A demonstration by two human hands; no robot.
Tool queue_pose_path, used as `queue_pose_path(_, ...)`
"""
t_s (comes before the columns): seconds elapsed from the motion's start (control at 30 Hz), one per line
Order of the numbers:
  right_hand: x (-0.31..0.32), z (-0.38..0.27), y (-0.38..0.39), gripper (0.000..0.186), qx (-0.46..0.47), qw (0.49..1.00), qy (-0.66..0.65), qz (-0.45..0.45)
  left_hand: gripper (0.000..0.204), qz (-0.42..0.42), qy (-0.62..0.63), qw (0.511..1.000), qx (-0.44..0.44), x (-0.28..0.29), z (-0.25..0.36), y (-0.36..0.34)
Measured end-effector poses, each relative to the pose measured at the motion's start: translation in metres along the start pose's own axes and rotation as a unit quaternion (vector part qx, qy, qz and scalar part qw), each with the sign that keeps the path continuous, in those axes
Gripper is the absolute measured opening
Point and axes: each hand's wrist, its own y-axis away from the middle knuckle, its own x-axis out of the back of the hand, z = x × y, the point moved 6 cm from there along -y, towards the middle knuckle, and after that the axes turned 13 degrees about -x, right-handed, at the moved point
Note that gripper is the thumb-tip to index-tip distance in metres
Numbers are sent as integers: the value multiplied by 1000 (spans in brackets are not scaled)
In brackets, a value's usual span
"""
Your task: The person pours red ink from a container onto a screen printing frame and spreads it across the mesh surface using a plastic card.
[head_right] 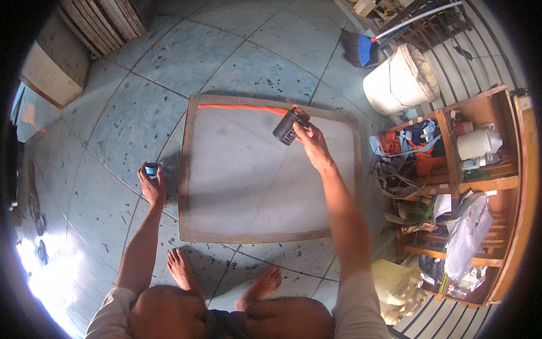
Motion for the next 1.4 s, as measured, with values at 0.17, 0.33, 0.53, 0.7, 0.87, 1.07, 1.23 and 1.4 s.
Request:
queue_pose_path(0.17, -46, -14, 65, 56, 73, 994, -48, -61, 62, -31, 291, 949, 119, 30, 36, 5)
queue_pose_path(0.33, -96, 25, 144, 60, 70, 990, 17, -120, 79, -297, 406, 864, -27, 52, 188, 15)
queue_pose_path(0.53, -124, 20, 216, 70, 138, 982, 72, -107, 72, -395, 406, 798, -207, 80, 297, 16)
queue_pose_path(0.7, -112, 19, 252, 69, 148, 979, 135, -50, 64, -432, 381, 759, -302, 99, 334, 31)
queue_pose_path(0.87, -103, 32, 290, 68, 118, 986, 115, -36, 61, -498, 334, 713, -364, 114, 361, 52)
queue_pose_path(1.07, -94, 103, 329, 78, 14, 998, 66, 8, 71, -503, 274, 628, -527, 106, 385, 113)
queue_pose_path(1.23, -60, 143, 331, 83, -35, 978, -8, 208, 102, -495, 357, 698, -374, 107, 369, 95)
queue_pose_path(1.4, 93, 245, 371, 75, -88, 836, -4, 541, 105, -461, 395, 775, -177, 93, 320, 14)
